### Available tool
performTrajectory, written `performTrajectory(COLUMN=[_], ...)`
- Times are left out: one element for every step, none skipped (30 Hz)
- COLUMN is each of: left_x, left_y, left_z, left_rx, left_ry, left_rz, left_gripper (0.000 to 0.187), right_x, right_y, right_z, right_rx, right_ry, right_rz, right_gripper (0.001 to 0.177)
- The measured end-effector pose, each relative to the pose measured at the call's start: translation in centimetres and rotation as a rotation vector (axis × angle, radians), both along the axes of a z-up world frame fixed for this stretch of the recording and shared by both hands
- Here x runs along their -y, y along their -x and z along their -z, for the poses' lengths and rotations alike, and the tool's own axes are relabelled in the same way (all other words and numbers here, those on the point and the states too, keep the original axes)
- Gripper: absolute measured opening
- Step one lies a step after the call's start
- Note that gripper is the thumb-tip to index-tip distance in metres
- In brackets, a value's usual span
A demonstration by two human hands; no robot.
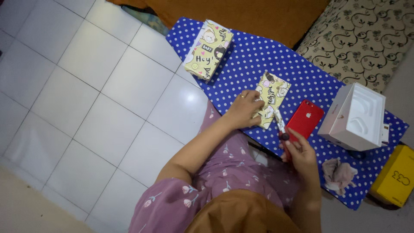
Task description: The person uses a red utility knife to cut open two sealed boxes on a blue polka-dotted ironing board. They remove the outer wrapping and open the inner boxes, revealing a yellow box labeled C33 and a pink smartphone box. The person handles the boxes and packaging materials throughout the clip.
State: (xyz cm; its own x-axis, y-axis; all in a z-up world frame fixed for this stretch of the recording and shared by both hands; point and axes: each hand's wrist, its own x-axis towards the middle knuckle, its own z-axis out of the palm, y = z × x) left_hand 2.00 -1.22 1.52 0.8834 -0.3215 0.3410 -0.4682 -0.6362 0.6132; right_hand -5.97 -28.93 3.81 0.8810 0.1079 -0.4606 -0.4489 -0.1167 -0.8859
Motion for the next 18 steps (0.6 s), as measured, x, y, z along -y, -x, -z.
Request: performTrajectory(left_x=[0.4,0.8,1.2,1.6,2.0,2.3,2.5,2.6,2.5,2.4,2.2,2.0,1.8,1.7,1.8,1.9,2.2,2.4], left_y=[-0.1,-0.1,0.1,0.3,0.4,0.5,0.7,0.9,0.9,0.9,0.9,0.9,0.8,0.6,0.5,0.3,0.2,0.1], left_z=[0.3,0.6,1.0,1.4,1.8,2.2,2.5,2.8,3.0,3.1,3.2,3.2,3.2,3.1,3.0,2.8,2.7,2.6], left_rx=[0.038,0.013,-0.012,-0.038,-0.006,0.026,0.057,0.051,0.046,0.042,0.027,0.011,-0.002,0.021,0.042,0.063,0.061,0.059], left_ry=[-0.007,-0.001,0.006,0.013,0.024,0.036,0.048,0.065,0.08,0.096,0.111,0.127,0.142,0.105,0.071,0.037,0.011,-0.014], left_rz=[-0.01,-0.025,-0.041,-0.057,-0.071,-0.085,-0.099,-0.094,-0.089,-0.085,-0.068,-0.05,-0.036,-0.036,-0.033,-0.029,-0.056,-0.082], left_gripper=[0.037,0.035,0.033,0.031,0.032,0.032,0.034,0.036,0.038,0.041,0.041,0.041,0.04,0.04,0.039,0.039,0.036,0.032], right_x=[-0.1,-0.2,-0.2,-0.2,-0.3,-0.4,-0.4,-0.4,-0.5,-0.5,-0.5,-0.6,-0.6,-0.5,-0.4,-0.4,-0.3,-0.2], right_y=[0.0,0.0,0.0,-0.2,-0.4,-0.5,-0.6,-0.9,-1.3,-1.7,-2.1,-2.4,-2.8,-3.2,-3.4,-3.5,-3.4,-3.4], right_z=[0.0,0.1,0.2,0.4,0.7,1.0,1.3,1.6,1.8,1.9,2.0,2.0,1.8,1.6,1.3,1.1,0.9,0.7], right_rx=[-0.014,-0.028,-0.043,-0.044,-0.045,-0.047,-0.038,-0.028,-0.016,-0.037,-0.059,-0.081,-0.068,-0.056,-0.045,-0.039,-0.033,-0.028], right_ry=[0.025,0.05,0.076,0.058,0.038,0.018,0.033,0.048,0.061,0.071,0.078,0.086,0.093,0.101,0.111,0.13,0.151,0.171], right_rz=[0.002,0.004,0.004,-0.002,-0.006,-0.009,-0.007,-0.004,-0.002,0.001,0.003,0.005,-0.028,-0.06,-0.089,-0.087,-0.084,-0.082], right_gripper=[0.048,0.048,0.048,0.048,0.049,0.049,0.048,0.048,0.047,0.047,0.047,0.047,0.046,0.046,0.045,0.046,0.047,0.047])
